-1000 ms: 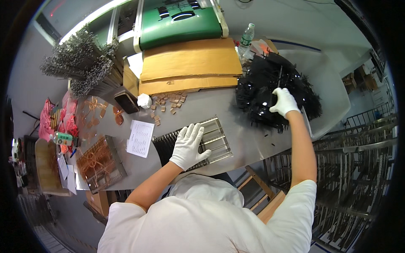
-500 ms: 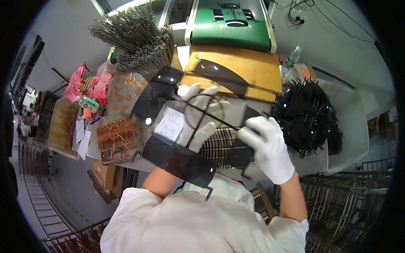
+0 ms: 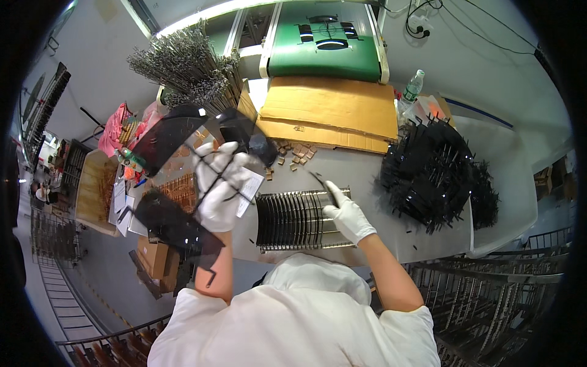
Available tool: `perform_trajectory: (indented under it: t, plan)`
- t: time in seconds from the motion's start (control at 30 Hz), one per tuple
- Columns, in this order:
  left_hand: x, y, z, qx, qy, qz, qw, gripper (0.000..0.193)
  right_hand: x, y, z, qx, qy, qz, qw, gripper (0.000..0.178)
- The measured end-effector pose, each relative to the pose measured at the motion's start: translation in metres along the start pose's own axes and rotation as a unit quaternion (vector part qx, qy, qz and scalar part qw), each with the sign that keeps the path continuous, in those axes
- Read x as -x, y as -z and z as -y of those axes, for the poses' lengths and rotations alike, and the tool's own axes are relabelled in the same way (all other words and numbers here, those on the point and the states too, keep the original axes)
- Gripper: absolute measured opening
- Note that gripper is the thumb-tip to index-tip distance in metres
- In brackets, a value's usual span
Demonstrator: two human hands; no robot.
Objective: The person assembles small decorative items by inserting black plastic pieces into metal wire racks. They repeatedly pick up the black pieces, align them, and press them into the slots of the racks, then place the completed racks aside.
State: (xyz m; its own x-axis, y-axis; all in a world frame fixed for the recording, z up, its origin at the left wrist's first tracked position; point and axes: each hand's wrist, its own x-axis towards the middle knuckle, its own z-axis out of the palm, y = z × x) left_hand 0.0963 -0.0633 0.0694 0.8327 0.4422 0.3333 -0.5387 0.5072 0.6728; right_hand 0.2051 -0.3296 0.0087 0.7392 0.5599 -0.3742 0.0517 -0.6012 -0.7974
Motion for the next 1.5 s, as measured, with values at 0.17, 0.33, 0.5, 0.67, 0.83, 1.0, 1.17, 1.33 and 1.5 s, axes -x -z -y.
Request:
perform_trajectory:
  t: [0.17,0.33,0.5,0.67,0.83,1.0,1.17,1.33,1.5]
  plan:
    - [0.035,0.018,-0.021,-0.040,-0.003,-0.026,0.999,0.079,-0.028,-0.048,-0.113,-0.214,-0.031,0.002,0.976,0.061]
    - [0.049,0.012,-0.013,-0.053,-0.020,-0.053,0.997,0.081,-0.026,-0.066,-0.119,-0.257,-0.143,0.032,0.955,0.049]
    - [0.051,0.005,-0.012,-0.094,-0.013,-0.063,0.993,0.082,-0.009,-0.070,-0.103,-0.167,-0.055,-0.028,0.984,0.055]
    - [0.045,0.009,-0.003,-0.105,0.013,-0.060,0.993,0.084,-0.016,-0.084,-0.123,-0.087,-0.141,0.045,0.985,0.071]
    - [0.043,0.006,0.011,-0.107,0.019,-0.026,0.994,0.084,-0.021,-0.079,-0.121,0.168,-0.074,0.023,0.983,0.082]
    - [0.040,-0.014,0.023,-0.115,0.090,-0.020,0.989,0.084,-0.004,-0.040,-0.025,0.379,0.012,-0.038,0.925,0.096]
    - [0.047,-0.028,0.022,-0.045,0.166,-0.016,0.985,0.079,0.014,0.000,0.014,0.339,0.297,-0.244,0.859,0.115]
    - [0.049,-0.038,0.037,0.096,0.225,0.161,0.956,0.064,0.025,-0.018,0.054,-0.018,0.046,-0.013,0.999,0.111]
    - [0.052,0.010,0.014,0.120,0.209,0.088,0.966,0.064,0.028,-0.010,0.026,-0.482,-0.106,0.169,0.853,0.029]
